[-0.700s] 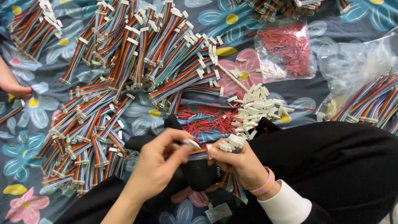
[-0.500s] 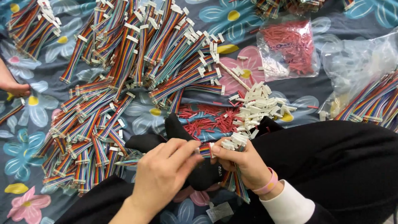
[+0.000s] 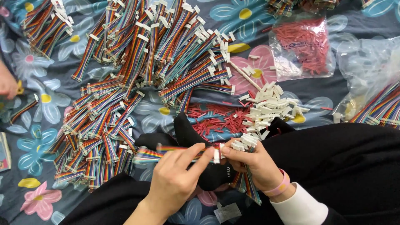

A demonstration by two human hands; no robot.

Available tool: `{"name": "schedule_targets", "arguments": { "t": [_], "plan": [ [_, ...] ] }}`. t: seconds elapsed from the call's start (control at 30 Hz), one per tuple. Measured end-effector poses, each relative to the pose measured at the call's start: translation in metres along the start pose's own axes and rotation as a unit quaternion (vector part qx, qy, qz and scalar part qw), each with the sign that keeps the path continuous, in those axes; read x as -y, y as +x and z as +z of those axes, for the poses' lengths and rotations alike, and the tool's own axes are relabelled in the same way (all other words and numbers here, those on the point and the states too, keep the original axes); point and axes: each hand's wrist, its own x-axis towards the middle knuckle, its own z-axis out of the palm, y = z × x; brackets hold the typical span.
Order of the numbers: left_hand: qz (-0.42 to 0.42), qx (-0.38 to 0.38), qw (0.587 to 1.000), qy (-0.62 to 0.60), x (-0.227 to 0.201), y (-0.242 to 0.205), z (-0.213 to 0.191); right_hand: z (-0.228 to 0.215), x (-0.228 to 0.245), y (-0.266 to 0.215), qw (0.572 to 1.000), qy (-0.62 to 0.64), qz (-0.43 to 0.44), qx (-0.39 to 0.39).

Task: A person is organizing and bundling multi-colored ribbon cables with white connectors.

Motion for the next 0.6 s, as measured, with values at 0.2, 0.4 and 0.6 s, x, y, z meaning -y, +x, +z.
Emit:
{"name": "schedule_targets", "arguments": {
  "t": [0.2,0.4,0.6],
  "plan": [
    [-0.105,0.148,0.966,-0.183,0.009,-0.001,-0.012,-0.001,-0.004,0.002,1.000,0.005,0.024,-0.006],
    [-0.126,0.079,0.981,-0.123,0.010,0.000,-0.011,-0.002,-0.003,0.003,1.000,-0.004,0.030,0.009],
    [0.001,0.081,0.997,-0.020,0.007,-0.004,-0.004,-0.003,-0.005,0.003,0.999,0.013,0.038,0.008]
  ]
}}
